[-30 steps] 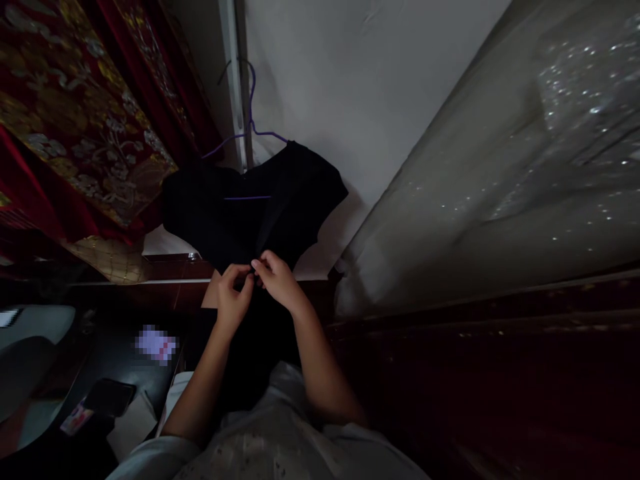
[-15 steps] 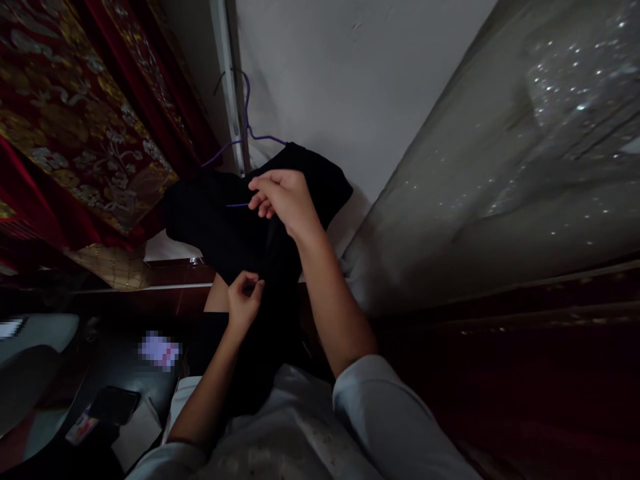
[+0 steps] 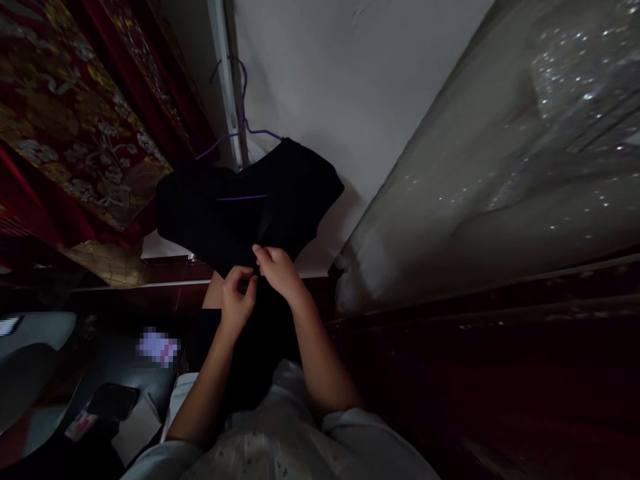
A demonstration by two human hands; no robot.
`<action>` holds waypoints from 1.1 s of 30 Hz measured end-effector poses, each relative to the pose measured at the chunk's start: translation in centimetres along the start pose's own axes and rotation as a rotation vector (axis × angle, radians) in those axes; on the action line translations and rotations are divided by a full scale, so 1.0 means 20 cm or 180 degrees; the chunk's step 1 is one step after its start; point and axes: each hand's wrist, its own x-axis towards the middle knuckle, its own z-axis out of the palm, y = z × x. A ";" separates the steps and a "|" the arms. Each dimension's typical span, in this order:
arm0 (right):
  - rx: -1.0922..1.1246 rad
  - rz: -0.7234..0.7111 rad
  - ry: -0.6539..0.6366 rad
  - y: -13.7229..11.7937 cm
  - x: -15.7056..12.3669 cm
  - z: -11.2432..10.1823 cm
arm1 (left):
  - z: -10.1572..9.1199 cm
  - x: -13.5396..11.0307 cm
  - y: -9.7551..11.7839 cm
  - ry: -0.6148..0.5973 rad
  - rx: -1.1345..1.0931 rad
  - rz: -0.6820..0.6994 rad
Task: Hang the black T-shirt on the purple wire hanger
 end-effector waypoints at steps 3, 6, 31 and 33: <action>-0.0044 0.0166 0.0260 -0.01 0.00 -0.01 | 0.00 -0.01 -0.01 -0.0099 0.0080 0.0083; 0.0121 0.0594 0.0111 -0.01 -0.01 -0.02 | 0.00 -0.01 -0.03 -0.0145 0.0134 0.0059; 0.1671 -0.0757 0.0720 -0.78 0.47 -0.28 | 0.10 0.08 -0.08 -0.0619 0.0067 -0.0134; 0.1543 -0.0951 0.0695 -0.77 0.44 -0.27 | 0.06 0.18 -0.06 -0.1219 -0.0019 -0.0272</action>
